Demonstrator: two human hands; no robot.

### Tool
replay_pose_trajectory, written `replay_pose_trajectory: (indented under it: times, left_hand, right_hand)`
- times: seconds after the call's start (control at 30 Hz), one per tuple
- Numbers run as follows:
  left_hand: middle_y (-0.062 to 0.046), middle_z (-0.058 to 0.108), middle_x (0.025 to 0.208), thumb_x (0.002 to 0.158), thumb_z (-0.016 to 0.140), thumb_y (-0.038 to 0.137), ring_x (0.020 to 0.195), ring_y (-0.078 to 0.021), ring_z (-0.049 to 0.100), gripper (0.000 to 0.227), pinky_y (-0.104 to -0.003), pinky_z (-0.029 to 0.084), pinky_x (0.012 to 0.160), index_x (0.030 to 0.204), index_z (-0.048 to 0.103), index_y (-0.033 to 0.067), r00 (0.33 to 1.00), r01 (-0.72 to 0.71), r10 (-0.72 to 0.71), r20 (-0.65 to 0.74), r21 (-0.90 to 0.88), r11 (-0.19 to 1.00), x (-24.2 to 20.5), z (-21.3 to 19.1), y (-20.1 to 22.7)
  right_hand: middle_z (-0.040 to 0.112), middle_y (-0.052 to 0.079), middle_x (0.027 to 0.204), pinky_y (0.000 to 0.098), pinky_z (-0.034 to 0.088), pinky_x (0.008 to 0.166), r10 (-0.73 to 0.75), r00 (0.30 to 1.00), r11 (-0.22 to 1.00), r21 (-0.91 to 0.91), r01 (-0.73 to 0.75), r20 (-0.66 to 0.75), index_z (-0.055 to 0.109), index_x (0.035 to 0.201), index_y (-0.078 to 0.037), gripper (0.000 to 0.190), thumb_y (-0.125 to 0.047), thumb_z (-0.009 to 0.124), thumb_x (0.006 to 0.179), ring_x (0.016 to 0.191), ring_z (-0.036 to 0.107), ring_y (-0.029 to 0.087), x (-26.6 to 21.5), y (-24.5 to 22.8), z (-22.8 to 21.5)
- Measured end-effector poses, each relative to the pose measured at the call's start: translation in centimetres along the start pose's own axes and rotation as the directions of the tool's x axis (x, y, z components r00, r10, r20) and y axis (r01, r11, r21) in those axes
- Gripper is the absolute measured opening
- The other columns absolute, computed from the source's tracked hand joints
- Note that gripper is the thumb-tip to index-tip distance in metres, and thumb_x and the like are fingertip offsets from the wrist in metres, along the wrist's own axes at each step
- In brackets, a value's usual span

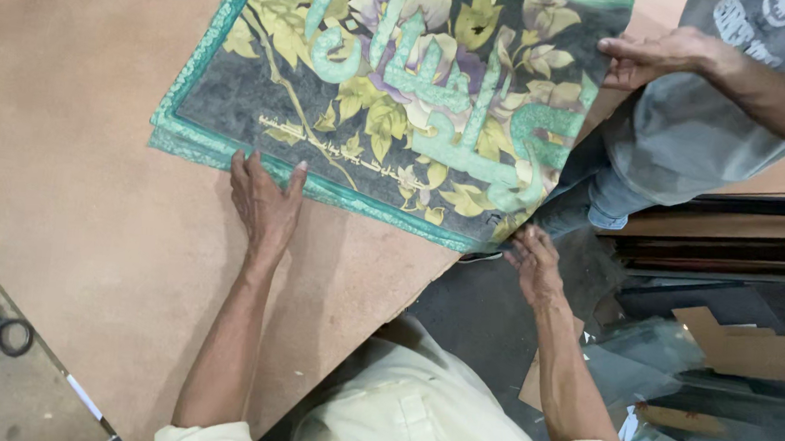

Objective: The person uses scissors to trim the excess backing paper around the edges of a large printed poster mounted on a workbench. After trimming all sides, the person and a coworker fold the poster in half.

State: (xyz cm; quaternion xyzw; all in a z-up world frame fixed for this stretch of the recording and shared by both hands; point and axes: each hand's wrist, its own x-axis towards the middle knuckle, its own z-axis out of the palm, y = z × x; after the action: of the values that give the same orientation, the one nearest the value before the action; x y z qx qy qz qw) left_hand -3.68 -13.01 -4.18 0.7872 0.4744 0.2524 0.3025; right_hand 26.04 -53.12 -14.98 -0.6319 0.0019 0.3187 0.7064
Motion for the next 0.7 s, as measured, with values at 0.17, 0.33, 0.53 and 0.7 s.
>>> replay_pose_trajectory:
  times: [0.17, 0.33, 0.53, 0.7]
  left_hand:
    - [-0.033, 0.03, 0.156, 0.096, 0.075, 0.042, 0.144, -0.0495, 0.036, 0.079, -0.06, 0.033, 0.116, 0.143, 0.042, -0.012, 0.999, 0.019, -0.023, -0.041, -0.088, 0.996, -1.7, 0.9, 1.5]
    - [-0.035, 0.025, 0.155, 0.097, 0.076, 0.038, 0.144, -0.0505, 0.032, 0.08, -0.057, 0.035, 0.114, 0.144, 0.038, -0.0152, 0.995, 0.053, -0.061, -0.075, -0.101, 0.993, -2.6, 1.4, 2.2]
    - [-0.028, 0.032, 0.153, 0.093, 0.075, 0.036, 0.133, -0.0395, 0.049, 0.078, -0.043, 0.047, 0.105, 0.143, 0.038, -0.011, 0.956, 0.17, -0.237, -0.174, -0.333, 0.928, -4.2, 2.1, 1.1]
    - [-0.027, 0.035, 0.151, 0.095, 0.077, 0.031, 0.13, -0.0375, 0.052, 0.07, -0.043, 0.049, 0.104, 0.14, 0.043, -0.0088, 0.955, 0.13, -0.196, -0.224, -0.28, 0.951, -5.6, 1.9, 0.1]
  right_hand:
    - [0.064, 0.006, 0.124, 0.0409, 0.049, 0.098, -0.001, 0.986, 0.996, 0.092, -0.014, 0.167, 0.055, 0.134, -0.006, 0.052, -0.031, 0.075, 0.092, 0.112, 0.063, 0.021, -0.2, -1.0, 0.7]
    - [0.07, 0.012, 0.124, 0.037, 0.052, 0.097, 0.035, 0.973, 0.994, 0.093, -0.058, 0.228, 0.06, 0.132, 0.003, 0.049, -0.015, 0.075, 0.09, 0.113, 0.066, 0.023, -2.4, -3.5, 2.8]
    - [0.07, 0.013, 0.118, 0.0527, 0.058, 0.087, 0.098, 0.952, 0.993, 0.03, -0.111, 0.289, 0.059, 0.125, 0.002, 0.041, -0.011, 0.071, 0.087, 0.103, 0.069, 0.025, -6.5, -5.5, 4.8]
    - [0.068, 0.013, 0.124, 0.0555, 0.057, 0.094, 0.102, 0.955, 0.983, 0.119, -0.14, 0.277, 0.056, 0.13, -0.002, 0.043, -0.016, 0.065, 0.09, 0.111, 0.069, 0.029, -6.7, -6.6, 5.0]
